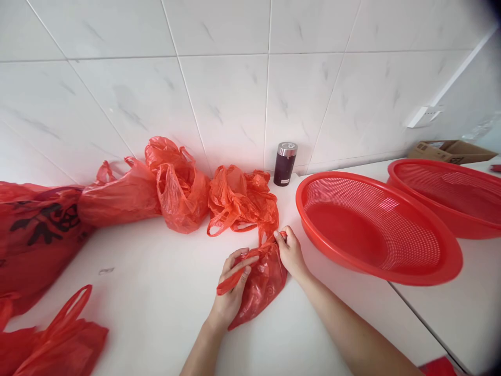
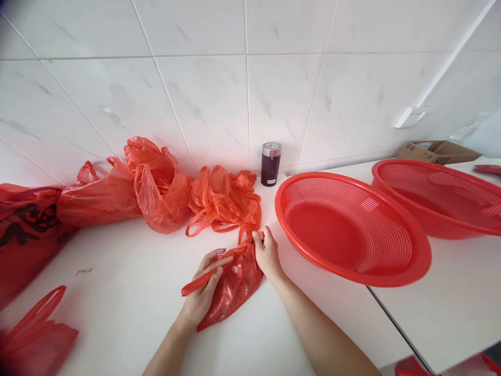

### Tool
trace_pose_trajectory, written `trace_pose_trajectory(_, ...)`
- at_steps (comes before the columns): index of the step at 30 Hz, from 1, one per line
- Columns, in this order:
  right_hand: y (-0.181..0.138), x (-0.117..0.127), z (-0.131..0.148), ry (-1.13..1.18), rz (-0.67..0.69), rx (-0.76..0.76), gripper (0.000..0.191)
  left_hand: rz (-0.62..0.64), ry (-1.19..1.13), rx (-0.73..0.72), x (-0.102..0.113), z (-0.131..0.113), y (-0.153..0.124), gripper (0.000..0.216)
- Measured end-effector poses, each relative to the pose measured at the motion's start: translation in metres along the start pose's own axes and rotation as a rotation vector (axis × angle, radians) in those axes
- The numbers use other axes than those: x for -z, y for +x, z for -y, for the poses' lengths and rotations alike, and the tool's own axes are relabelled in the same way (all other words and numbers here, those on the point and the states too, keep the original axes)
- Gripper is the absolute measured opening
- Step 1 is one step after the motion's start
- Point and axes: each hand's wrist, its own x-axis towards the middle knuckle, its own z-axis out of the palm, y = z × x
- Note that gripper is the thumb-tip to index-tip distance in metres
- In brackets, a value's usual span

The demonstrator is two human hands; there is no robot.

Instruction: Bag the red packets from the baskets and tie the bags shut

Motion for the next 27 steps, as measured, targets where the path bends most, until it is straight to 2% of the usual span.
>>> trace_pose_trajectory(9,0.005,0.001,-0.007,-0.014,-0.107,0.018,0.033,-0.072,0.038,-0.083,0.003,-0.01,0.002,0.035)
trace_pose_trajectory(15,0.009,0.006,-0.006,-0.009,-0.145,0.048,0.029,-0.126,-0.01,0.016,-0.004,-0.013,-0.003,0.04)
trace_pose_trajectory(21,0.013,0.007,-0.008,0.025,-0.148,0.053,0.029,-0.247,0.009,0.056,-0.005,-0.017,-0.008,0.04)
trace_pose_trajectory(27,0.012,0.004,-0.008,0.068,-0.152,0.047,0.028,-0.235,-0.029,0.037,-0.01,-0.019,-0.006,0.043)
